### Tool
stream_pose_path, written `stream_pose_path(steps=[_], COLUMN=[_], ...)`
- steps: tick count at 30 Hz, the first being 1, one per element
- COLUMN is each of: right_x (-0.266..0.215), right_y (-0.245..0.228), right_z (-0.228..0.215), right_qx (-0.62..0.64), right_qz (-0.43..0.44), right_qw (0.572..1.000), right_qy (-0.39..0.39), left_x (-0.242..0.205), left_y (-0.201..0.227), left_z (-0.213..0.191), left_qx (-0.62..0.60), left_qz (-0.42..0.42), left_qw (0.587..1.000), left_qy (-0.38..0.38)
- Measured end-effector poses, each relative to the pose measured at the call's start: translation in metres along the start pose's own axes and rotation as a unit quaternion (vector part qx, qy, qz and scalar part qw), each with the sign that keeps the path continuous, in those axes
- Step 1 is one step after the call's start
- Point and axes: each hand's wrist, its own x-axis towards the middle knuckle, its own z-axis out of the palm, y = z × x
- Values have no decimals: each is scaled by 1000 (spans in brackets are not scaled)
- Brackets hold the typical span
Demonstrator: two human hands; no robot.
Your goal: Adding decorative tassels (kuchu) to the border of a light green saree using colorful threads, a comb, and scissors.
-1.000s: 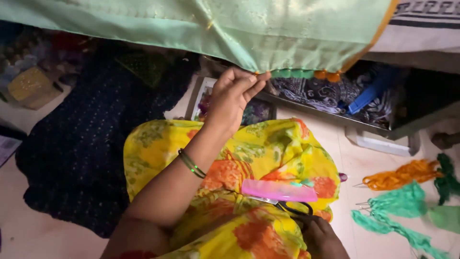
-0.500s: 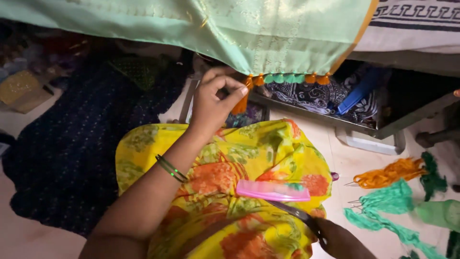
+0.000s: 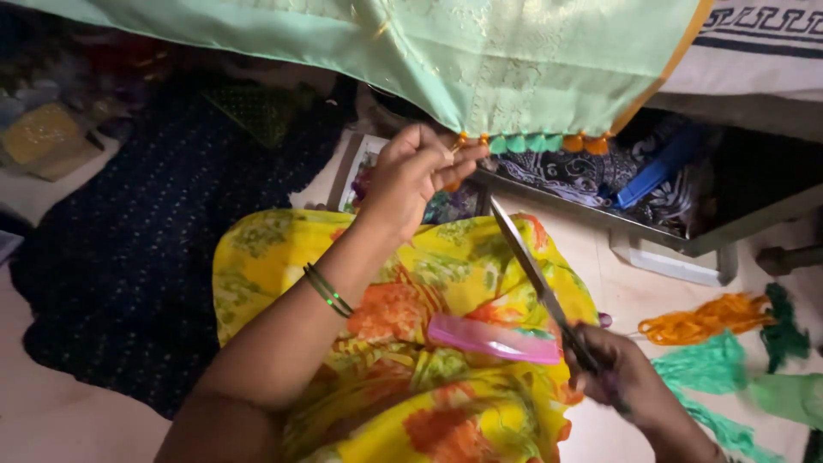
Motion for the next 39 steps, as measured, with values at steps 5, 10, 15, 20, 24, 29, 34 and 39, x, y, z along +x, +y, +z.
stream_pose_path(steps=[5, 10, 15, 20, 24, 29, 34, 39], right_x=[38, 48, 36, 21, 20, -2, 3, 19], right_y=[-60, -83, -73, -70, -76, -151, -195, -222], right_z=[-8, -17, -32, -54, -77, -57, -50, -48], right_qx=[63, 85, 11, -61, -86, -357, -408, -466], right_qz=[-295, -220, -167, -92, -208, -215, -215, -232], right_qw=[945, 967, 985, 991, 972, 887, 867, 838], right_qy=[-125, -102, -31, 70, 66, 196, 186, 164], left_x=[-9, -7, 4, 23, 27, 10, -1, -2], left_y=[10, 8, 5, 5, -13, -32, -22, -26], left_z=[2, 4, -2, -4, -11, -21, -12, -16], left_qx=[6, -3, 75, 332, 393, 360, 386, 396], left_qz=[-22, -5, -24, 95, 60, 115, 101, 98], left_qw=[1000, 1000, 996, 938, 917, 926, 917, 913], left_qy=[-9, -1, 51, 23, 30, 12, 21, 32])
